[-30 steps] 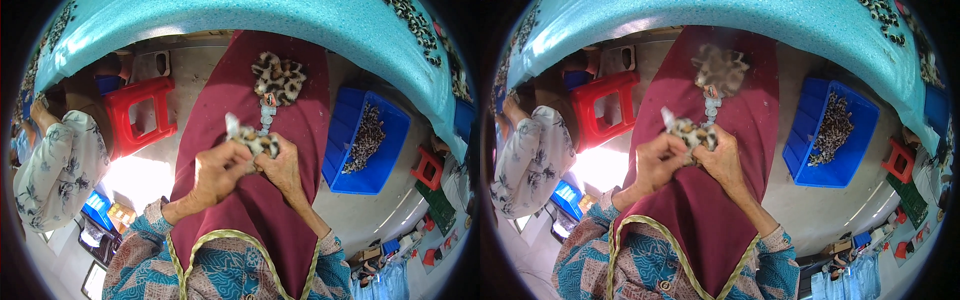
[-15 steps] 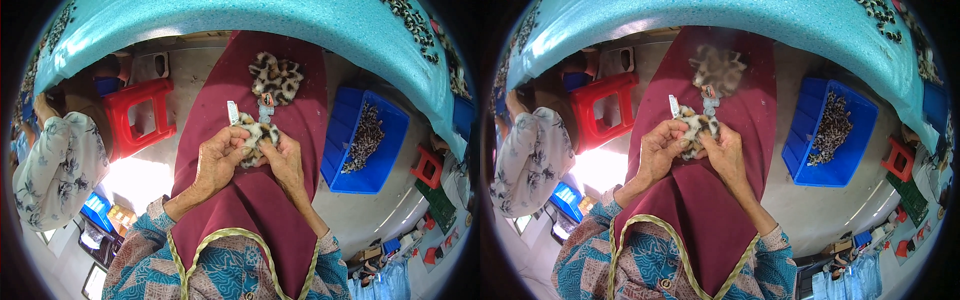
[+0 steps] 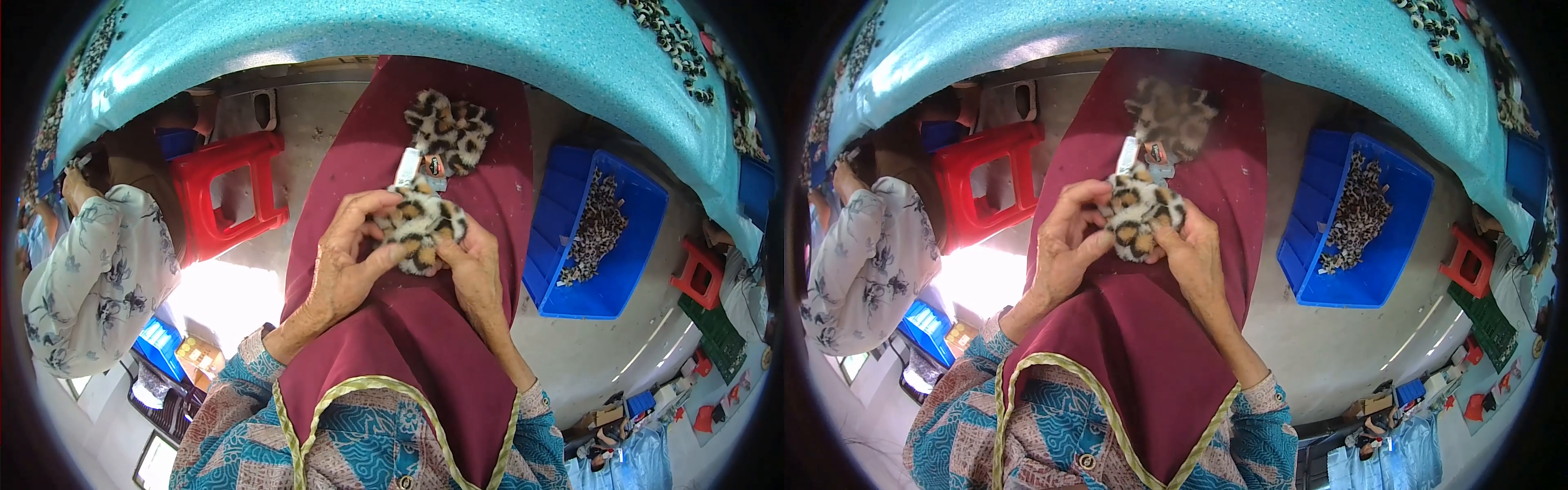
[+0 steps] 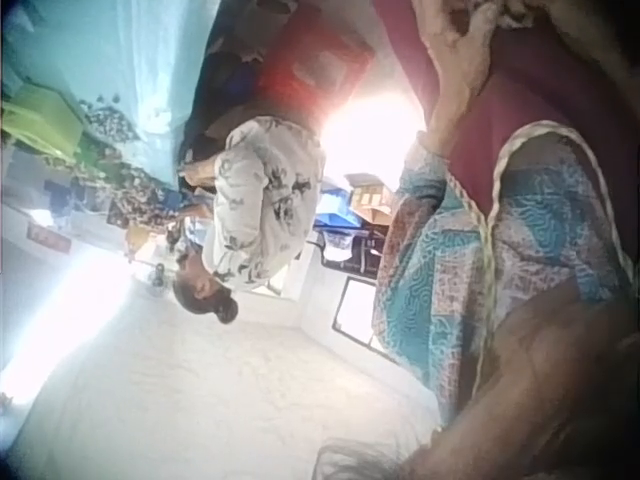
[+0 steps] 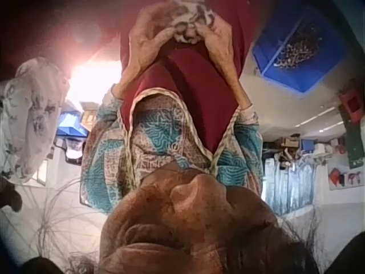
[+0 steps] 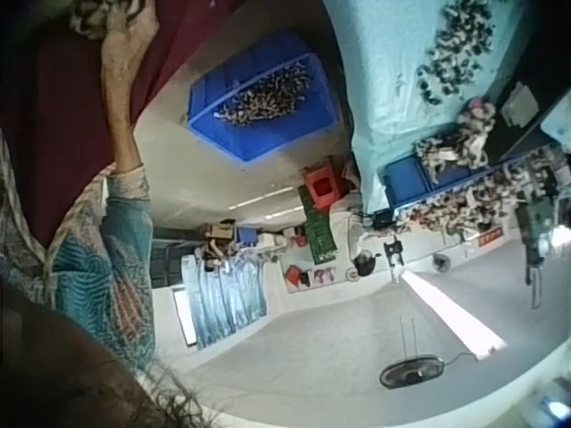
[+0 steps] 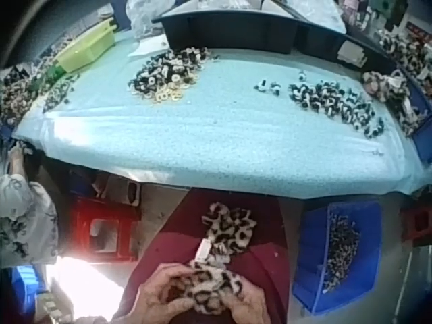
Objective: The person assembles leopard-print plush toy parts and attaches tags to them with plastic fasteners by hand, working at a manufacturing workstation.
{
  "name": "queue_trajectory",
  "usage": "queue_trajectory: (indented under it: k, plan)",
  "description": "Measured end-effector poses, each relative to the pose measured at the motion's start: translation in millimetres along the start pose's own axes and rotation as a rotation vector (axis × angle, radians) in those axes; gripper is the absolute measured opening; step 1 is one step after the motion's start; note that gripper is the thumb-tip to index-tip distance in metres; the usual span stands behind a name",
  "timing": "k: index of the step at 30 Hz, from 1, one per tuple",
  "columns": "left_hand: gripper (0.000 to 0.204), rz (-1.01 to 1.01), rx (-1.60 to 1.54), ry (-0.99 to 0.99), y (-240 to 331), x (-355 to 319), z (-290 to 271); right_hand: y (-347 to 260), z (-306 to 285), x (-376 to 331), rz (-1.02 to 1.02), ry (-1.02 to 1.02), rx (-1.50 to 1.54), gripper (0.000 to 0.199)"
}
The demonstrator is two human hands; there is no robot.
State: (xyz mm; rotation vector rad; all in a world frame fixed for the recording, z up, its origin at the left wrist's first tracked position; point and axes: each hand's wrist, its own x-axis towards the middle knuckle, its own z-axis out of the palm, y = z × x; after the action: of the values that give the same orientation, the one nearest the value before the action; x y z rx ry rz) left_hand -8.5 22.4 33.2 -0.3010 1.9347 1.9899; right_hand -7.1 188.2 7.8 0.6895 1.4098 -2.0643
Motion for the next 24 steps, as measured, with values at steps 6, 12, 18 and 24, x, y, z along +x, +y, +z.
queue_trajectory:
  k: [6,12,18,24]
  plan:
    - [0.057,0.362,0.552,-0.271,9.8,5.6,-6.4,-24.2,3.5,-23.3,0.023,-0.110,0.053,0.042]
    - [0.041,0.102,0.187,-0.361,11.7,3.3,-5.8,-39.1,-23.7,-27.3,-0.218,-0.125,-0.419,0.040]
    - [0.027,-0.401,-0.471,-0.317,8.2,7.5,-2.6,-35.4,-22.4,-9.9,-0.559,-0.245,-0.592,0.020]
    - [0.026,-0.732,-0.708,-0.395,7.2,4.4,-7.9,-12.6,-3.8,-10.8,-0.211,-0.150,-0.122,0.011]
